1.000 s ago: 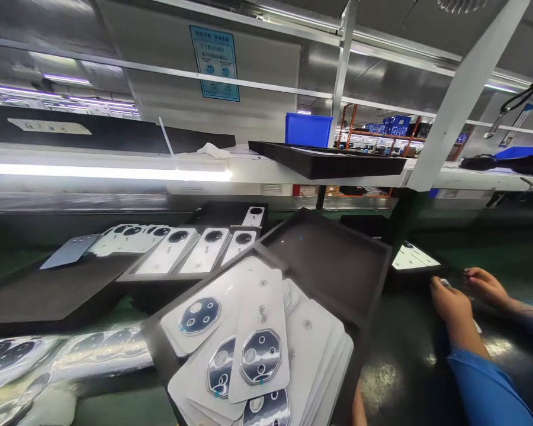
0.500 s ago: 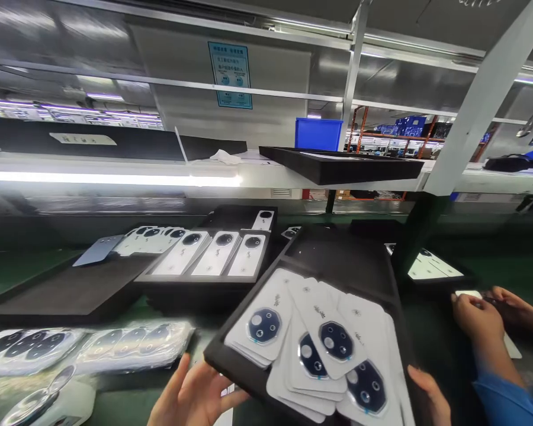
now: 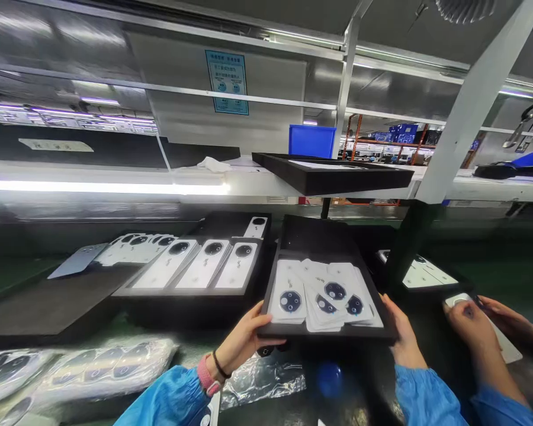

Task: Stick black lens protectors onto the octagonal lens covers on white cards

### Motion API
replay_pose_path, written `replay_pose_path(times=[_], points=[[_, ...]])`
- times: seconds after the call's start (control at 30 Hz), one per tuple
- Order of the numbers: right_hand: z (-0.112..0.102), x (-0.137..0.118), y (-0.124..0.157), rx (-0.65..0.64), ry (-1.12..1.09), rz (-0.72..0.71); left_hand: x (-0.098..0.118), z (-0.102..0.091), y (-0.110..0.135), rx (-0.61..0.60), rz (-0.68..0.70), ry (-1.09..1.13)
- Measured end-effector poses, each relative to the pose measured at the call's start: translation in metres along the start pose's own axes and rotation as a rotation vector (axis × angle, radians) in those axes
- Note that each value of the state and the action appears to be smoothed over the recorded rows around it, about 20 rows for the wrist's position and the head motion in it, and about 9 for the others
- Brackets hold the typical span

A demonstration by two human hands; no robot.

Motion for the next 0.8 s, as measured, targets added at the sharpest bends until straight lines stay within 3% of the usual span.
replay_pose_path(times=[0.2, 0.43, 0.63, 0.8], points=[[0.027, -0.011, -0.030, 0.026, 0.131, -0.118, 0.005, -0.001, -0.044, 0.077, 0.059, -0.007], [0.012, -0.016, -0.068, 0.210, 0.443, -0.360, 0.003, -0.007, -0.075, 0.135, 0.101, -0.150], [-0.004, -0.018, -0.079, 0.370, 0.786, -0.522, -0.006, -0.019, -0.091, 0.165, 0.048, -0.496], [0.007, -0.020, -0.076, 0.393, 1.039, -0.619, -0.008, -0.029, -0.090, 0.170, 0.029, -0.779]])
Point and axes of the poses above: each hand's wrist, its own y-axis away from the middle knuckle, its own z-axis out of the palm, x = y × z, the point moved 10 cm from there along -y, towards the middle knuckle, and after that the axes turned 6 degrees about z, right-handed, at the moved point
